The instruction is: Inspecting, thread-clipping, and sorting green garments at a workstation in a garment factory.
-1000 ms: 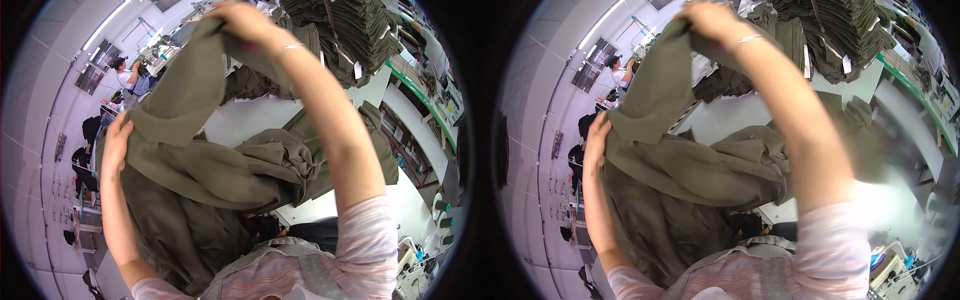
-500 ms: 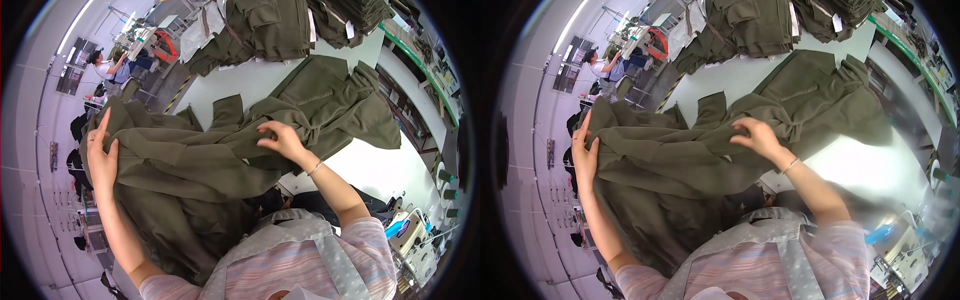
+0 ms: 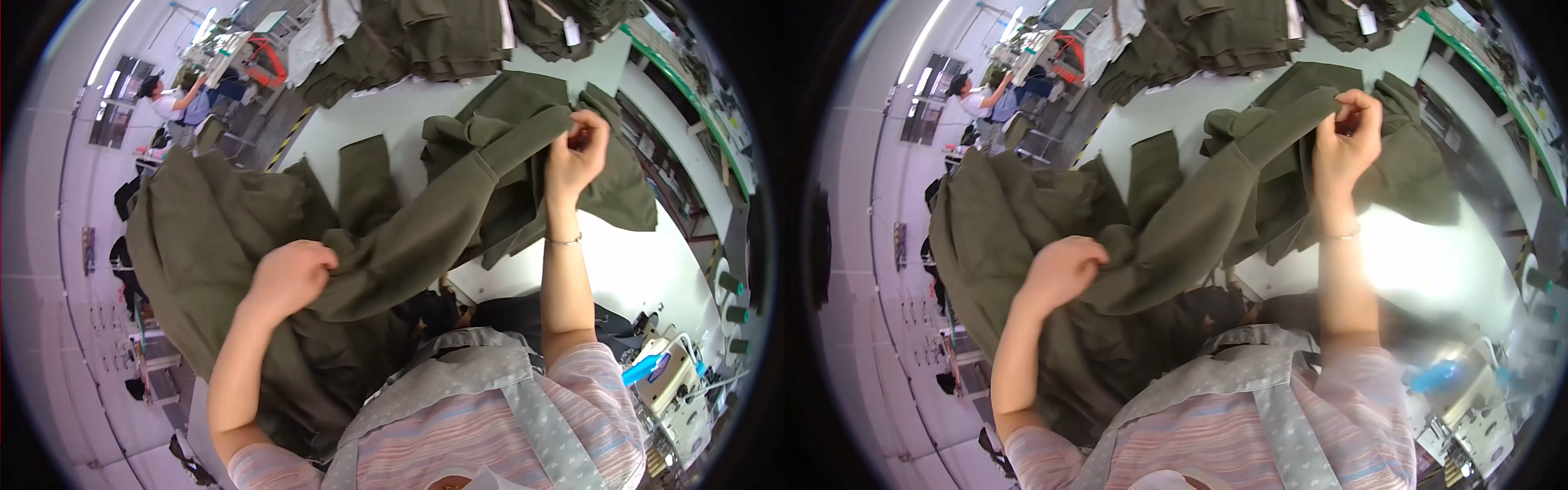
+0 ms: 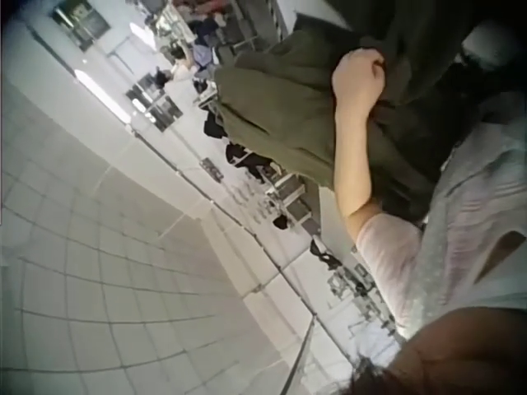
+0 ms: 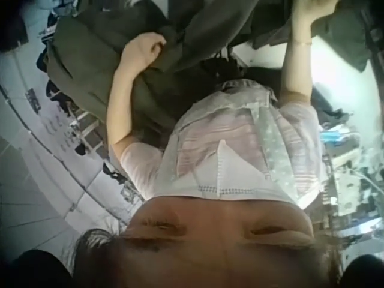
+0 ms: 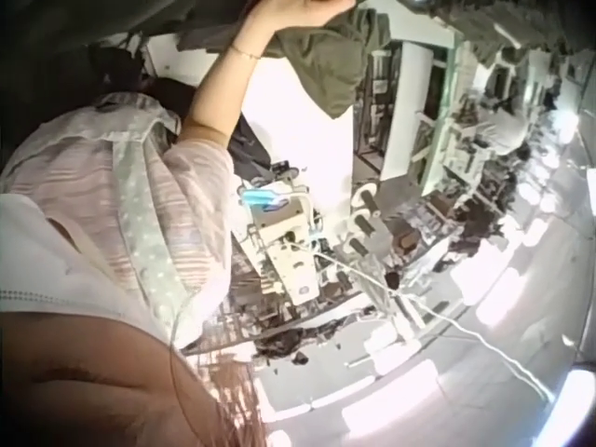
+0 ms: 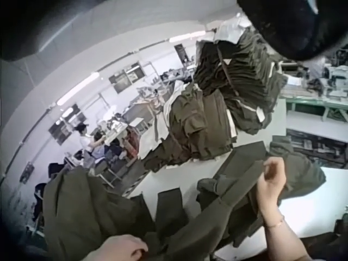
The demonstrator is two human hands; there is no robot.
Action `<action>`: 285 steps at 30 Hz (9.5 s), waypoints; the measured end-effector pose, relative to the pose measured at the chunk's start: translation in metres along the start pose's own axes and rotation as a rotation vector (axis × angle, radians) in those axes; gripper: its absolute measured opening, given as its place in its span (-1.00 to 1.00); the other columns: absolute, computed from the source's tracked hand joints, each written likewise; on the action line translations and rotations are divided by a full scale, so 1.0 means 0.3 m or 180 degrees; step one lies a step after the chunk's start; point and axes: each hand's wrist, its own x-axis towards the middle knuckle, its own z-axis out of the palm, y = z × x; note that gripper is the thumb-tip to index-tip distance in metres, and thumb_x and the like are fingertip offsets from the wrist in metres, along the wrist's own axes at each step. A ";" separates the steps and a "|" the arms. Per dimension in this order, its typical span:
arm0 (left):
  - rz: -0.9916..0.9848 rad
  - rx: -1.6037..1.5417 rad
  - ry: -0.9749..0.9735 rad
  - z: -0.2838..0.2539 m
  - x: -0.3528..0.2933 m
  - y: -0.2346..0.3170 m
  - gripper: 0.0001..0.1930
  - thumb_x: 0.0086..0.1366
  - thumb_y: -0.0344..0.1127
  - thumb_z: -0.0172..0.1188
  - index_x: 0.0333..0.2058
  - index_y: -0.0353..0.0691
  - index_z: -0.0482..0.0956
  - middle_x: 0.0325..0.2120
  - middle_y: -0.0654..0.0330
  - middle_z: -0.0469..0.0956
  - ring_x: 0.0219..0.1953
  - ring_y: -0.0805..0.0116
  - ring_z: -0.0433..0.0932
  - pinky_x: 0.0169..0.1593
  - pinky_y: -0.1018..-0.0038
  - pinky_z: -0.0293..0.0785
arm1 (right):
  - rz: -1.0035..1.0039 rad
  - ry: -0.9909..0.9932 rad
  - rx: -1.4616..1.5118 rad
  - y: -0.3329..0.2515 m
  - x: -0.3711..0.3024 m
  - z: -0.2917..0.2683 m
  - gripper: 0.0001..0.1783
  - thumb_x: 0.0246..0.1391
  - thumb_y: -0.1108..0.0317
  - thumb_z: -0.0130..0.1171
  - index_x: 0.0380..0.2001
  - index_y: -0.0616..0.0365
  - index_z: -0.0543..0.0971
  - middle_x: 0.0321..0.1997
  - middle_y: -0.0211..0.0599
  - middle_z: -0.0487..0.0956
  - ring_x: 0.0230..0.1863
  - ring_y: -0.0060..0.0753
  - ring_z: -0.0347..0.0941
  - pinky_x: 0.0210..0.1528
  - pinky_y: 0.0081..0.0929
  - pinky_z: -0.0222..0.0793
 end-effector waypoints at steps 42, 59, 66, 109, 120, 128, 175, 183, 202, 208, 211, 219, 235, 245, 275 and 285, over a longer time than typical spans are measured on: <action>0.0052 -0.3988 0.0213 0.312 0.441 0.316 -0.52 0.13 -0.62 0.14 0.08 -0.33 0.41 -0.45 0.38 0.43 -0.43 0.69 0.37 -0.33 0.71 0.32 | 0.2861 -0.3097 0.1113 -0.090 -0.224 -0.146 -0.72 0.25 0.21 0.01 -0.48 0.13 0.34 -0.61 -0.50 0.38 -0.65 -0.77 0.15 -0.67 -0.74 0.00; 0.0101 -0.3789 -0.0150 0.324 0.500 0.333 -0.48 0.15 -0.57 0.16 0.12 -0.29 0.36 -0.43 0.39 0.42 -0.41 0.65 0.36 -0.28 0.67 0.34 | 0.4029 -0.2819 0.2273 -0.012 -0.190 -0.182 -0.77 0.27 0.26 -0.02 -0.44 0.13 0.37 -0.65 -0.52 0.33 -0.72 -0.79 0.04 -0.72 -0.73 -0.15; -0.0220 -0.3199 0.1856 0.415 0.425 0.101 -0.55 0.19 -0.50 0.14 0.08 -0.17 0.41 -0.12 0.10 0.52 -0.12 0.25 0.53 -0.10 0.41 0.45 | 0.1214 -0.2372 0.0909 -0.082 -0.171 -0.176 -0.80 0.02 0.33 0.25 -0.41 0.16 0.44 -0.58 -0.46 0.42 -0.72 -0.69 0.11 -0.62 -0.74 0.09; -0.0469 -0.1478 0.1750 0.319 0.213 0.040 -0.74 0.25 -0.22 0.11 -0.36 -0.35 0.39 -0.45 -0.12 0.49 -0.28 -0.14 0.47 -0.25 0.16 0.38 | -0.0755 -0.3215 -0.1579 0.038 -0.538 -0.319 -0.41 -0.19 0.41 0.20 0.01 0.05 0.31 -0.12 -0.29 0.47 -0.23 -0.15 0.50 -0.34 -0.30 0.46; 0.0397 -0.2447 0.1373 -0.024 0.058 0.208 -0.80 0.31 -0.27 0.05 -0.45 -0.25 0.36 -0.56 0.39 0.23 -0.44 0.59 0.18 -0.34 0.56 0.20 | -0.0474 -0.1677 -0.1008 -0.194 -0.512 -0.153 -0.27 -0.30 0.44 0.24 0.08 0.07 0.29 -0.08 -0.17 0.45 -0.03 -0.05 0.39 -0.15 -0.26 0.44; 0.0951 -0.1083 0.0331 -0.377 -0.127 0.165 -0.70 0.11 -0.24 0.28 -0.32 -0.35 0.45 -0.51 0.21 0.47 -0.41 0.49 0.39 -0.24 0.50 0.37 | -0.0229 -0.1394 0.0356 -0.486 -0.001 -0.203 -0.64 -0.20 0.60 -0.05 -0.24 0.21 0.51 -0.29 -0.08 0.58 -0.16 -0.09 0.51 -0.12 -0.31 0.40; -0.1658 0.0485 0.2778 0.256 -1.271 0.001 -0.64 -0.12 -0.58 0.19 -0.25 -0.23 0.63 -0.18 0.07 0.56 -0.11 0.00 0.52 0.00 0.27 0.43 | 0.0438 -0.5748 0.2191 -1.083 -0.704 0.080 -0.43 -0.14 0.78 -0.24 -0.06 0.21 0.53 0.11 -0.12 0.46 0.25 -0.27 0.26 0.30 -0.40 0.05; -0.0412 -0.0983 0.2969 0.170 -1.405 0.042 -0.59 -0.05 -0.45 0.25 -0.12 -0.22 0.56 -0.13 0.05 0.52 -0.04 0.00 0.46 0.05 0.30 0.37 | 0.0246 -0.5997 0.2503 -1.140 -0.582 -0.050 -0.51 -0.06 0.71 -0.15 -0.06 0.20 0.54 0.09 -0.08 0.48 0.16 -0.23 0.37 0.19 -0.38 0.24; -0.2384 -0.1155 0.2246 0.833 -1.437 -0.659 -0.69 -0.01 -0.46 0.22 -0.20 -0.31 0.58 -0.37 -0.04 0.60 -0.29 0.13 0.59 -0.16 0.32 0.49 | 0.0690 -0.3520 0.0937 -0.784 -0.688 1.149 -0.37 0.09 0.07 0.18 0.15 0.18 0.35 0.00 -0.21 0.52 -0.29 -0.49 0.51 -0.25 -0.52 0.41; -0.2640 0.0179 0.4966 0.100 -1.633 -0.728 -0.81 0.38 -0.38 -0.12 -0.31 -0.32 0.46 -0.42 0.10 0.45 -0.33 0.33 0.41 -0.16 0.48 0.36 | -0.0522 -0.2237 0.1678 -1.189 -0.527 1.243 -0.63 0.05 0.19 0.22 -0.22 0.30 0.60 -0.36 -0.25 0.64 -0.30 -0.54 0.51 -0.17 -0.53 0.38; -0.1949 0.0600 0.5470 -0.386 -1.384 -0.858 -0.79 0.32 -0.35 -0.03 -0.17 -0.29 0.50 -0.25 0.10 0.51 -0.19 0.31 0.46 -0.03 0.47 0.35 | -0.0896 -0.1626 0.1427 -1.363 -0.401 1.306 -0.69 0.08 0.19 0.19 -0.20 0.17 0.61 -0.35 -0.21 0.64 -0.31 -0.50 0.54 -0.19 -0.54 0.38; 0.0564 -0.2357 0.3269 -0.445 -0.672 -1.037 -0.76 0.23 -0.43 -0.14 -0.32 -0.30 0.55 -0.28 0.23 0.56 -0.15 0.40 0.44 0.02 0.52 0.29 | -0.1717 -0.1543 0.1835 -1.689 -0.590 1.255 -0.75 0.12 0.12 0.12 -0.17 -0.12 0.62 -0.22 -0.33 0.62 -0.22 -0.33 0.56 -0.16 -0.48 0.42; -0.1004 -0.0668 0.3843 0.201 -0.996 -0.428 -0.44 0.10 -0.37 0.19 0.14 -0.10 0.36 0.18 0.05 0.24 0.21 -0.01 0.21 0.23 0.22 0.13 | -0.3932 -0.3595 -0.0665 -1.329 -1.087 1.365 -0.74 0.13 0.20 -0.07 -0.16 -0.20 0.55 -0.03 -0.55 0.55 0.24 -0.31 0.26 0.16 0.49 -0.06; -0.1152 -0.0646 0.3103 0.226 -1.251 -0.253 -0.53 0.01 -0.33 0.30 -0.03 -0.12 0.48 0.05 0.09 0.34 0.13 0.05 0.27 0.19 0.19 0.18 | 0.0166 -0.3805 0.3559 -1.576 -0.717 0.814 -0.67 0.35 0.24 -0.26 -0.07 0.23 0.41 -0.30 -0.22 0.57 -0.27 -0.52 0.50 -0.17 -0.59 0.41; -0.0408 -0.3414 0.2719 0.388 -1.315 0.020 -0.42 0.03 -0.69 0.11 0.07 -0.24 0.24 -0.33 0.25 0.43 -0.23 0.51 0.41 -0.05 0.57 0.28 | 0.0770 -0.7297 0.2556 -1.317 -1.034 -0.181 -0.66 0.32 0.14 -0.21 -0.31 0.21 0.37 -0.44 -0.44 0.37 -0.50 -0.70 0.20 -0.43 -0.76 0.13; -0.0475 -0.2448 0.2207 0.346 -1.365 0.031 -0.31 -0.03 -0.68 0.12 0.15 -0.24 0.19 -0.18 0.11 0.49 -0.11 0.34 0.47 0.02 0.44 0.33 | 0.1685 -0.6729 0.1842 -1.263 -1.153 -0.148 -0.65 0.35 0.16 -0.23 -0.42 0.18 0.35 -0.57 -0.54 0.26 -0.61 -0.74 0.04 -0.60 -0.71 -0.02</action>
